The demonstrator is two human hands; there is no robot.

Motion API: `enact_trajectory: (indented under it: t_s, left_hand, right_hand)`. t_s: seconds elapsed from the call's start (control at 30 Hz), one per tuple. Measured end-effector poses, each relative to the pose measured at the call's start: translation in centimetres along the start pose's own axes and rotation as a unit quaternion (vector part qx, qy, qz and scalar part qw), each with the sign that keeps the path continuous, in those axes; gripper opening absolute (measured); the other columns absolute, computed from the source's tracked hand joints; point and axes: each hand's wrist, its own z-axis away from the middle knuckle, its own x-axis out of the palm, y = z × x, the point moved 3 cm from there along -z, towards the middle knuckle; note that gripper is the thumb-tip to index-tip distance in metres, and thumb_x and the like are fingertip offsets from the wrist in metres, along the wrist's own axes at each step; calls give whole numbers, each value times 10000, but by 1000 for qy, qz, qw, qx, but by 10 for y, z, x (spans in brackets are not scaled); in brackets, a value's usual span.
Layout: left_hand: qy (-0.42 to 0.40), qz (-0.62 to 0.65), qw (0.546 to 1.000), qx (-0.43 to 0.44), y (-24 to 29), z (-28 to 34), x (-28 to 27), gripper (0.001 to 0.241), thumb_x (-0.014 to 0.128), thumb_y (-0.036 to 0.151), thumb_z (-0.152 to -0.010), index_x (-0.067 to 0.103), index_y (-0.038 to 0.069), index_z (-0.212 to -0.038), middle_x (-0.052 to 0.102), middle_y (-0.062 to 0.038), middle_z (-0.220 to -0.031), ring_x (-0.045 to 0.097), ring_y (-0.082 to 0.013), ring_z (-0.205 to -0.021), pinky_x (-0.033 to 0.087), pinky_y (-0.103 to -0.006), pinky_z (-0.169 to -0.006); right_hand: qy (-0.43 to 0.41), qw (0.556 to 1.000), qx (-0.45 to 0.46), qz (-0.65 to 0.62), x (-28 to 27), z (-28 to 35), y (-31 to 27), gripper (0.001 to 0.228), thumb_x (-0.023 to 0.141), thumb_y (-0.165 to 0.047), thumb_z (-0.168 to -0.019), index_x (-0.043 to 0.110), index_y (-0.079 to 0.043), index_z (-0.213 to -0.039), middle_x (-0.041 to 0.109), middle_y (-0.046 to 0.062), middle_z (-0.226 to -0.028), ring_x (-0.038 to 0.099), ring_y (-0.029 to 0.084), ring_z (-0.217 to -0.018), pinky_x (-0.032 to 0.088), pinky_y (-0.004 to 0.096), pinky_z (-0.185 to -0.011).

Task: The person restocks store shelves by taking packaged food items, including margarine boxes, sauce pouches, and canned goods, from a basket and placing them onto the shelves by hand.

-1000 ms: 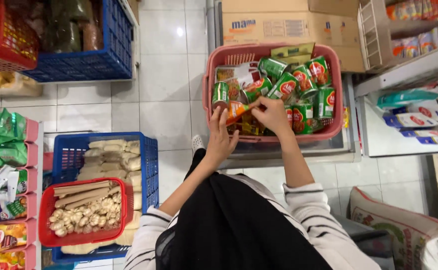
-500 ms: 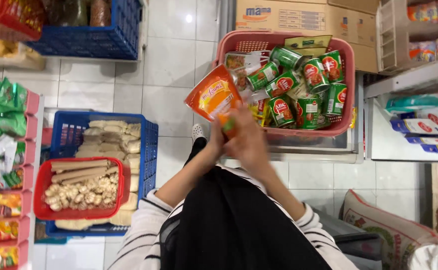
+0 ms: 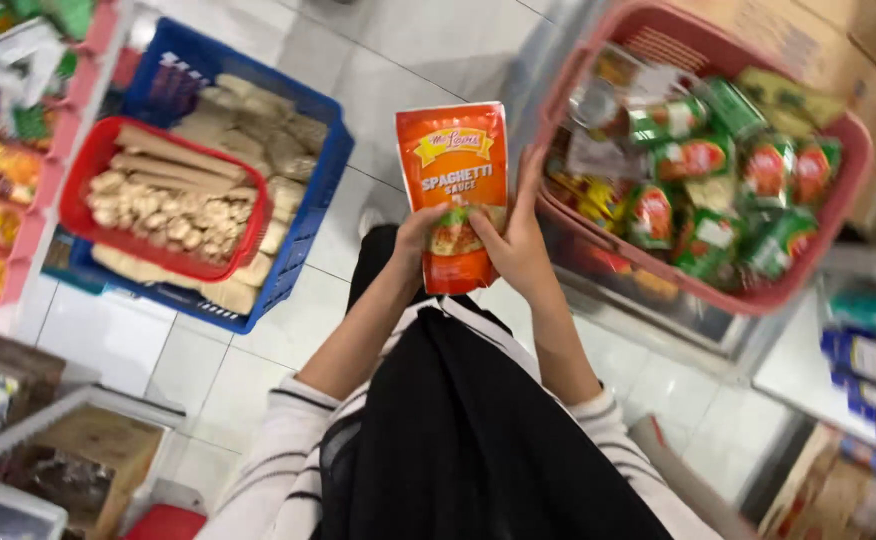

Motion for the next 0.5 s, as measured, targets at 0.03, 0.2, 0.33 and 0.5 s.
enact_trajectory:
  t_s: [0.03,0.2,0.33,0.5]
  left_hand:
    - [-23,21,999,37,12,10,-5,627,598,297,-953,466,-60,-1451,626,-220,-1335,643,-350,-1213,507,-492,-1101]
    - [-18,37,983,176,50,51,-33,761,452,446,-975,416,-79,-1524,533,-264,-1489,555,-407,-1358,412,-531,-1219]
    - [17,201,962,181,50,85,-36,929,333,673,-940,415,-52,-1514,495,-286,-1501,544,-428,-1340,441,-526,-1141]
    - [3,195,948,253,55,145,-51,1059,245,813,-916,391,-20,-1554,478,-273,-1524,527,-419,-1370,437,-543,-1155]
  right_hand:
    - [-36,999,9,-15,8,-2,-3,864,608,-194,-1049,1,3,-1631,216,259,-1692,276,314,-1556,248,410,-1257]
    - [-176,977,99,-72,56,17,-34,835,540,-153,-1049,-2,-30,-1672,454,199,-1591,558,233,-1152,483,332,-891]
    - [-181,979,54,-83,91,16,-56,827,619,-54,-1036,104,-28,-1682,531,198,-1478,588,166,-1143,526,262,-943]
    - [-214,936,102,-262,143,29,-74,780,658,18,-940,228,-48,-1587,533,149,-1420,616,175,-1253,569,301,-1007]
